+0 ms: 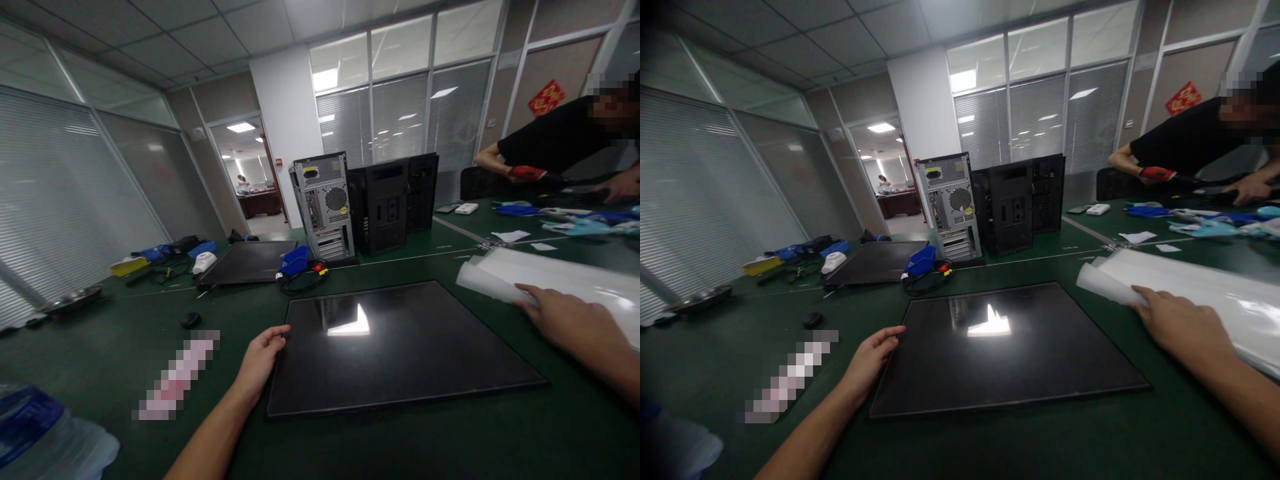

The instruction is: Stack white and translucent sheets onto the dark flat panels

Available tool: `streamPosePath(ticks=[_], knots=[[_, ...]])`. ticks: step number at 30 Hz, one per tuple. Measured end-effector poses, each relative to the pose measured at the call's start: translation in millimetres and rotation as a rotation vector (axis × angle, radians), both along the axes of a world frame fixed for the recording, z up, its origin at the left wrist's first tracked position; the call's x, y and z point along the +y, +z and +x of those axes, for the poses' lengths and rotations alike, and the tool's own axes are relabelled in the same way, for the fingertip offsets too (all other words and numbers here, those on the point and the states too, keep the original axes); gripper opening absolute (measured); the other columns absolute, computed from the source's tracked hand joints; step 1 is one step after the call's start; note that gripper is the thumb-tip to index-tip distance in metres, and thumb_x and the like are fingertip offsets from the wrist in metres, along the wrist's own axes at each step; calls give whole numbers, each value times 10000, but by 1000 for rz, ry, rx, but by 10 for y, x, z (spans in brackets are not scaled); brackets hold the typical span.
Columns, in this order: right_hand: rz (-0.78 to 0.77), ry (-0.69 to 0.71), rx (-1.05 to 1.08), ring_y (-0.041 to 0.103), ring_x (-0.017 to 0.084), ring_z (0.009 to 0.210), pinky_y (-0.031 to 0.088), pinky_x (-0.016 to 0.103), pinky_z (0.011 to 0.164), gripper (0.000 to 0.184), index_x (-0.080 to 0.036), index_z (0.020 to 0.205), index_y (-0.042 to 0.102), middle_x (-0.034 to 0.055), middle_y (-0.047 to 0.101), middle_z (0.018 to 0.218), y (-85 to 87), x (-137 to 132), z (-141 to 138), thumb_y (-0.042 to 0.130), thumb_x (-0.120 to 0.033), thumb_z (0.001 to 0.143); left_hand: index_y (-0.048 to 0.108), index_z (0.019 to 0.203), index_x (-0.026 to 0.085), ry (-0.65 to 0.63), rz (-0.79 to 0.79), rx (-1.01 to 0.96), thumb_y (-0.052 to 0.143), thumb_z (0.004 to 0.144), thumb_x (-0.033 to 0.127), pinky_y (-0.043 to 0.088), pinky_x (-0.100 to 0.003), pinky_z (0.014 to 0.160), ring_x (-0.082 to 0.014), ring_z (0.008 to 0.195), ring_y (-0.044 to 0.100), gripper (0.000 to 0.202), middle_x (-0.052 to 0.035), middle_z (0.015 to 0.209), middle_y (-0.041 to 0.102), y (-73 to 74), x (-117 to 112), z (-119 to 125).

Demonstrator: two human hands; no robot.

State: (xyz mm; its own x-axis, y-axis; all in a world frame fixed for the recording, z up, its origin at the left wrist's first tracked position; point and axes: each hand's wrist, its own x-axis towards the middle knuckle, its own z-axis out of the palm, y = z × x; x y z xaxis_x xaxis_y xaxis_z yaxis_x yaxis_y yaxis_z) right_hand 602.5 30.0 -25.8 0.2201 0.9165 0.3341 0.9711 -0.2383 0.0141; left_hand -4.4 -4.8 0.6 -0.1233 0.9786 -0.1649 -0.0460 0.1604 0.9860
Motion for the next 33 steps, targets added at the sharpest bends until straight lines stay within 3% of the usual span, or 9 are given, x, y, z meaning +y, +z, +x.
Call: streamPosePath(ticks=[4, 8, 11, 15, 19, 21, 24, 27, 33], knots=[[132, 50, -85, 604, 319, 911, 409, 443, 741, 675, -169, 1465, 283, 197, 618, 1132, 212, -140, -315, 203, -567, 926, 648, 1111, 171, -1, 3, 33, 664, 692, 302, 463, -278, 622, -178, 673, 647, 439, -35, 781, 705, -3, -1, -6], [205, 332, -88, 598, 276, 1010, 434, 430, 872, 602, -181, 1426, 366, 154, 612, 1187, 336, -275, -869, 302, -515, 929, 657, 1111, 171, 0, 8, 69, 674, 680, 334, 466, -282, 627, -189, 693, 655, 460, -46, 802, 714, -3, -4, -9], [167, 543, -28, 588, 256, 1053, 448, 438, 919, 577, -244, 1403, 415, 104, 604, 1226, 320, -400, -1302, 390, -529, 902, 663, 1091, 167, 7, 15, 54, 671, 678, 324, 465, -283, 624, -185, 676, 653, 442, -48, 794, 716, -8, -1, -11], [42, 668, 124, 570, 249, 1117, 482, 453, 934, 625, -323, 1429, 366, 49, 568, 1297, 288, -569, -1656, 459, -569, 862, 671, 1082, 162, 2, 31, 53, 671, 674, 322, 465, -287, 628, -185, 674, 652, 438, -46, 784, 714, -15, 2, -15], [-121, 749, 257, 496, 208, 1233, 442, 424, 1026, 576, -386, 1437, 318, -22, 450, 1420, 328, -593, -1648, 425, -537, 891, 690, 1058, 161, 30, 45, 108, 687, 661, 334, 465, -287, 631, -188, 677, 650, 433, -48, 781, 716, -12, 2, -17], [-101, 682, 272, 490, 215, 1238, 426, 435, 1042, 552, -370, 1420, 360, -14, 459, 1413, 326, -523, -1538, 399, -544, 897, 692, 1056, 160, 31, 48, 117, 689, 661, 330, 465, -287, 633, -189, 681, 650, 431, -53, 788, 718, -13, 3, -20], [1, 498, 182, 508, 281, 1205, 399, 500, 1042, 613, -261, 1353, 492, 67, 525, 1346, 255, -375, -1326, 416, -611, 855, 680, 1082, 165, 7, 31, 101, 677, 673, 334, 469, -291, 645, -191, 703, 656, 442, -60, 824, 723, -23, 9, -28], [-29, 408, 107, 534, 309, 1157, 403, 521, 1018, 651, -193, 1257, 593, 115, 559, 1293, 172, -283, -1178, 402, -651, 835, 671, 1091, 170, -9, 24, 77, 671, 681, 340, 473, -295, 652, -193, 710, 658, 444, -58, 836, 723, -38, 14, -34], [-104, 581, 160, 519, 263, 1188, 397, 492, 1032, 546, -275, 1235, 609, 47, 574, 1290, 270, -404, -1369, 388, -618, 872, 670, 1080, 168, -13, 34, 67, 670, 684, 332, 467, -295, 647, -193, 698, 655, 429, -58, 818, 719, -47, 13, -31]])
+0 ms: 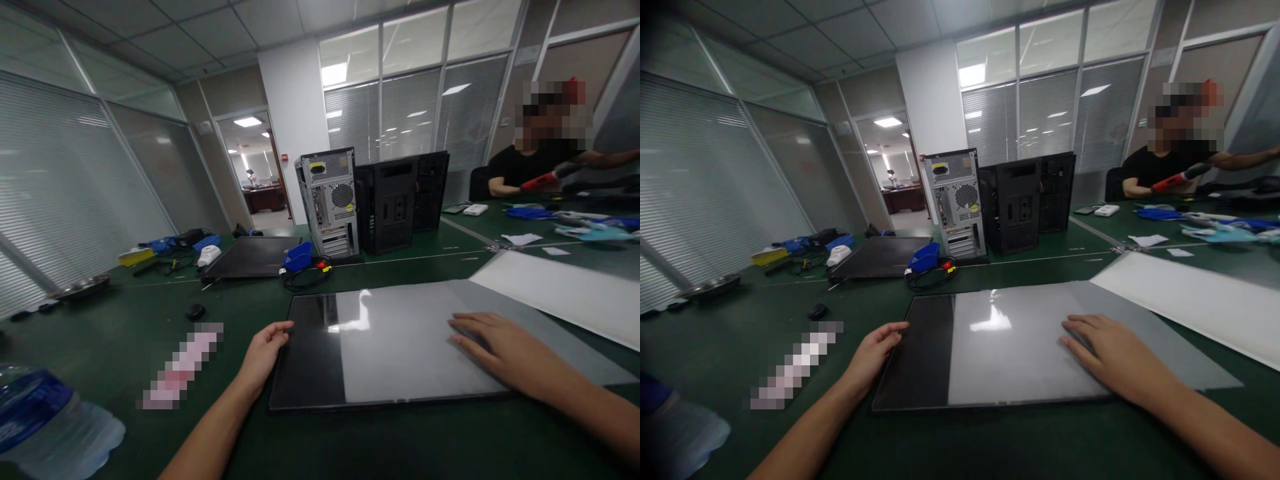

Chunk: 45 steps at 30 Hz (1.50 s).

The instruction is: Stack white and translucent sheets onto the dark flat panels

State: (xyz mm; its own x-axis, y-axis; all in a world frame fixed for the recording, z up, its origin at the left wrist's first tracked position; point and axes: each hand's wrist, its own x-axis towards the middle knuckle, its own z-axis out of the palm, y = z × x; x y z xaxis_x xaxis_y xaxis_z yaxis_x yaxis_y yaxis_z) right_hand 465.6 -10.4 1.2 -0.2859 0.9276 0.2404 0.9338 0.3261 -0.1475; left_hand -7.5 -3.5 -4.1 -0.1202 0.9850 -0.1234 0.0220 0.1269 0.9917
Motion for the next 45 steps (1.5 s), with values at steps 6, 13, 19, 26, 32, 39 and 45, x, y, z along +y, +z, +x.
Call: streamPosePath(ticks=[6, 13, 19, 26, 32, 39, 45], knots=[[7, 186, -4, 500, 284, 1218, 397, 554, 1023, 499, -302, 1268, 580, 34, 548, 1327, 124, -199, -319, 430, -574, 877, 665, 1066, 166, 2, 12, 16, 688, 671, 301, 452, -272, 652, -168, 699, 638, 418, -33, 806, 700, 30, -8, 36], [-85, 297, 90, 409, 249, 1310, 404, 489, 1052, 550, -382, 1419, 372, -21, 332, 1491, 179, -349, -450, 440, -522, 891, 672, 1041, 169, 6, 29, 50, 764, 628, 298, 463, -275, 673, -169, 741, 643, 442, -47, 868, 705, 94, -28, 100], [3, 167, 48, 472, 224, 1254, 386, 494, 1062, 449, -328, 1289, 550, 1, 511, 1366, 144, -202, -280, 414, -518, 906, 653, 1087, 174, -14, 15, 69, 766, 637, 284, 484, -300, 729, -197, 840, 661, 476, -89, 1026, 701, 86, -31, 94], [-22, 180, 68, 571, 218, 1120, 464, 474, 984, 392, -301, 1177, 634, 17, 623, 1205, 155, -143, -180, 423, -493, 908, 681, 1050, 160, 20, 40, 115, 788, 601, 326, 461, -279, 708, -185, 808, 637, 491, -72, 951, 699, 80, -23, 88], [-38, 289, 83, 532, 225, 1184, 439, 472, 1019, 370, -338, 1194, 625, 4, 586, 1268, 224, -215, -306, 431, -474, 910, 673, 1059, 151, 28, 27, 113, 776, 590, 312, 395, -235, 595, -126, 652, 556, 506, -16, 801, 644, 87, -31, 83], [-49, 302, 96, 517, 230, 1205, 431, 478, 1022, 411, -314, 1254, 585, 18, 581, 1283, 184, -133, -153, 430, -475, 909, 677, 1060, 163, 27, 2, 81, 645, 611, 167, 372, -225, 571, -115, 615, 538, 451, -12, 811, 646, 84, -23, 69], [127, -71, 2, 530, 276, 1171, 435, 482, 991, 516, -208, 1275, 568, 96, 566, 1287, 76, 212, 589, 411, -522, 897, 669, 1081, 170, -9, 10, 48, 587, 564, 89, 392, -235, 604, -132, 665, 557, 529, -29, 888, 661, 85, -34, 52]])
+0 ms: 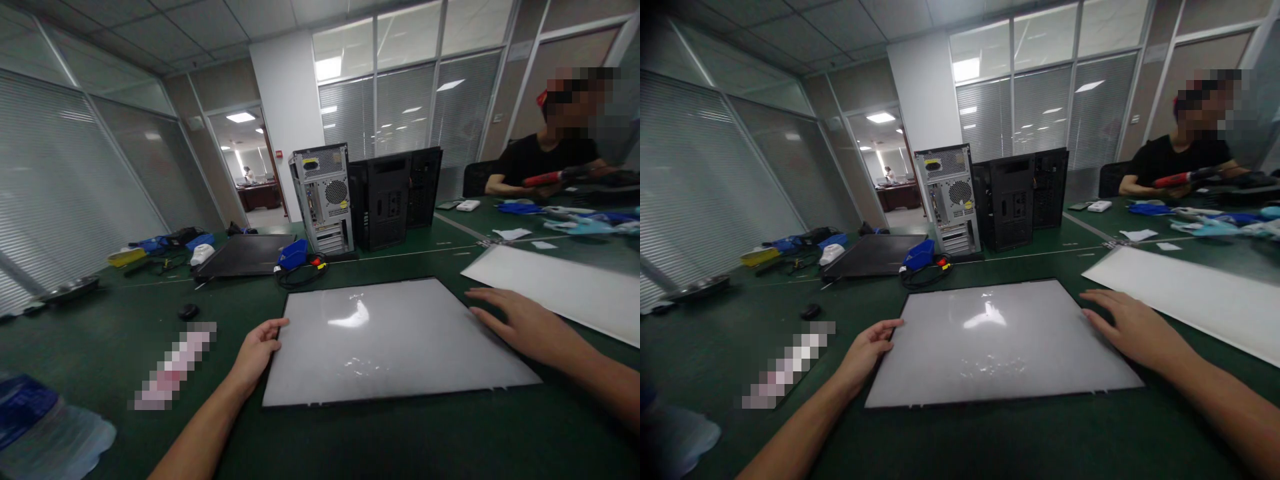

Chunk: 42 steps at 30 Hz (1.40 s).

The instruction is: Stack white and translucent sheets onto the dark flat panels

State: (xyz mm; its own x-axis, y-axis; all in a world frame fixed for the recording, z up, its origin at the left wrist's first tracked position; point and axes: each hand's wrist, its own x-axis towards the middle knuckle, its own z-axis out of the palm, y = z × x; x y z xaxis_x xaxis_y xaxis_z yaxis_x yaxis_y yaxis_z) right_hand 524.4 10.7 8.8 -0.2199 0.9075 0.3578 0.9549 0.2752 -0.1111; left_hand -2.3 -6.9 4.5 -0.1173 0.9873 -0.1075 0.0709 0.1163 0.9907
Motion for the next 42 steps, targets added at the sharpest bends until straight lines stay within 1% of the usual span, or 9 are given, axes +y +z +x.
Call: streamPosePath(ticks=[5, 8, 13, 20, 24, 29, 32, 34, 42], knots=[[92, -318, -114, 530, 376, 1147, 467, 496, 905, 636, -118, 1275, 553, 213, 533, 1287, -284, 230, 879, 425, -578, 855, 695, 1044, 169, 35, 16, 52, 602, 572, 136, 399, -246, 661, -163, 769, 578, 482, -39, 916, 661, -28, 20, -13], [62, -415, -116, 623, 375, 961, 518, 473, 699, 575, -143, 1139, 635, 219, 623, 1130, -397, 236, 1105, 367, -578, 873, 699, 1037, 167, 29, 36, 39, 597, 562, 135, 397, -244, 684, -168, 806, 574, 487, -35, 894, 657, -33, 26, -16], [14, -394, -114, 645, 348, 835, 504, 457, 593, 477, -218, 1086, 670, 162, 668, 1036, -348, 161, 969, 337, -501, 895, 696, 1017, 170, 19, 21, -47, 568, 540, 99, 399, -237, 667, -151, 769, 571, 499, -30, 913, 662, -9, 5, -4], [18, -383, -71, 641, 292, 695, 465, 379, 493, 476, -166, 1147, 613, 174, 673, 917, -55, 12, 503, 320, -454, 908, 681, 1043, 172, -3, -1, -66, 534, 548, 67, 418, -245, 656, -154, 751, 590, 526, -36, 927, 679, -13, -3, 1], [36, -215, -66, 645, 246, 796, 513, 378, 626, 444, -211, 1147, 606, 101, 677, 1005, 43, -118, -21, 369, -494, 901, 681, 1035, 168, 3, -1, -59, 555, 573, 92, 422, -252, 645, -151, 714, 602, 484, -44, 922, 693, -18, -1, 10], [115, 353, -122, 638, 180, 907, 521, 355, 798, 314, -233, 1131, 636, 63, 670, 1058, 129, -389, -738, 443, -332, 903, 665, 1074, 158, 18, 0, 22, 654, 640, 226, 399, -245, 590, -126, 613, 568, 440, -25, 829, 673, -15, 5, 13], [105, 620, -161, 630, 153, 934, 520, 319, 818, 341, -259, 1213, 595, 42, 667, 1075, 193, -531, -976, 485, -276, 890, 651, 1094, 151, 8, -1, 27, 664, 645, 241, 398, -243, 589, -125, 621, 571, 458, -29, 846, 672, -12, 7, 15], [121, 666, -175, 622, 160, 981, 516, 328, 853, 385, -273, 1264, 562, 39, 656, 1120, 205, -549, -994, 502, -283, 884, 650, 1094, 150, 9, -7, 20, 655, 649, 232, 397, -242, 590, -122, 619, 566, 453, -30, 851, 673, -11, 7, 18], [140, 17, -182, 655, 282, 884, 545, 453, 731, 566, -246, 1433, 383, 131, 656, 1109, 89, -268, -486, 392, -461, 909, 675, 1073, 155, 16, 2, 18, 639, 643, 200, 398, -240, 615, -128, 669, 571, 434, -42, 905, 686, 7, 4, 22]])
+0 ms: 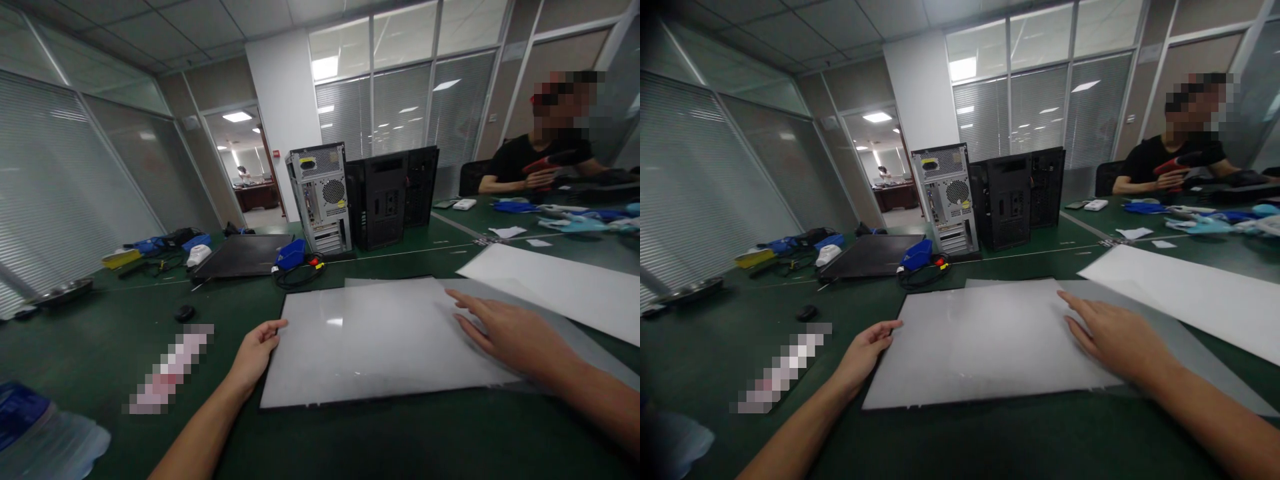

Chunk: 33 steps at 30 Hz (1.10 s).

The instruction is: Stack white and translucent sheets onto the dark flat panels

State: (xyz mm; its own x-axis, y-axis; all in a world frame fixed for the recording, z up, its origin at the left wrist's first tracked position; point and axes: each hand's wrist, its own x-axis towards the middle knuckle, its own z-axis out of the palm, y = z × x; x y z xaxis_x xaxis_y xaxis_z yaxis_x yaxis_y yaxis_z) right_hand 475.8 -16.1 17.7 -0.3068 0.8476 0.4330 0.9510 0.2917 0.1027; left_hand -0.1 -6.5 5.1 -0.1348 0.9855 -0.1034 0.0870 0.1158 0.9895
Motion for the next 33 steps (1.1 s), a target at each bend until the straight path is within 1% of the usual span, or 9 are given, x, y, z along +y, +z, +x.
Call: streamPosePath(ticks=[3, 5, 8, 13, 16, 19, 21, 29, 33], knots=[[-63, -107, -13, 656, 287, 837, 540, 444, 671, 590, -227, 1441, 369, 150, 662, 1067, -42, 44, 78, 343, -494, 915, 683, 1065, 157, 0, 3, 5, 639, 640, 205, 400, -242, 624, -135, 688, 574, 429, -36, 879, 684, 5, -3, -3], [-96, -99, -14, 649, 286, 868, 534, 461, 711, 596, -226, 1415, 409, 142, 659, 1072, -73, 51, 53, 344, -529, 906, 682, 1068, 156, -2, 2, 5, 637, 639, 208, 398, -241, 618, -134, 677, 568, 435, -29, 852, 676, -2, -4, -7], [-173, 9, 46, 625, 272, 966, 510, 477, 826, 597, -253, 1403, 425, 120, 636, 1145, -91, 21, -56, 367, -558, 894, 679, 1068, 147, 3, 8, 7, 631, 637, 204, 389, -235, 599, -124, 649, 550, 437, -23, 826, 663, -23, -1, -18], [-258, 214, 174, 544, 253, 1158, 454, 469, 962, 637, -306, 1463, 303, 68, 514, 1358, -12, -73, -178, 430, -540, 884, 665, 1081, 144, -10, 11, 10, 611, 651, 195, 382, -232, 579, -118, 617, 542, 437, -20, 807, 654, -54, 15, -35], [-246, 215, 183, 549, 252, 1150, 448, 477, 973, 558, -306, 1396, 429, 50, 543, 1327, 25, -63, -131, 437, -530, 885, 663, 1082, 149, -17, 17, 11, 611, 654, 192, 387, -234, 582, -124, 630, 557, 433, -26, 827, 662, -57, 19, -40], [-270, 206, 184, 575, 252, 1103, 466, 478, 954, 438, -291, 1214, 612, 38, 618, 1217, 17, -11, -55, 425, -519, 890, 672, 1066, 152, -9, 23, 22, 606, 651, 174, 387, -229, 583, -122, 635, 558, 421, -25, 834, 664, -39, 14, -30], [-295, 224, 170, 575, 254, 1105, 461, 482, 967, 408, -288, 1138, 658, 32, 634, 1189, 0, 15, -28, 426, -515, 890, 678, 1058, 151, 2, 21, 30, 598, 650, 160, 383, -225, 578, -117, 625, 551, 416, -19, 819, 659, -16, 4, -14], [-368, 282, 98, 442, 257, 1280, 385, 501, 1052, 469, -354, 1315, 525, -4, 440, 1429, -2, -79, -190, 430, -532, 891, 682, 1052, 170, 21, -12, 23, 599, 647, 162, 376, -230, 582, -119, 606, 545, 414, -2, 770, 658, 45, -25, 29], [-392, 312, 112, 441, 261, 1282, 380, 491, 1060, 482, -350, 1322, 521, -2, 429, 1437, 6, -120, -265, 443, -538, 885, 678, 1059, 169, 18, -11, 28, 635, 644, 202, 365, -232, 574, -109, 579, 521, 419, 4, 754, 641, 35, -21, 19]])
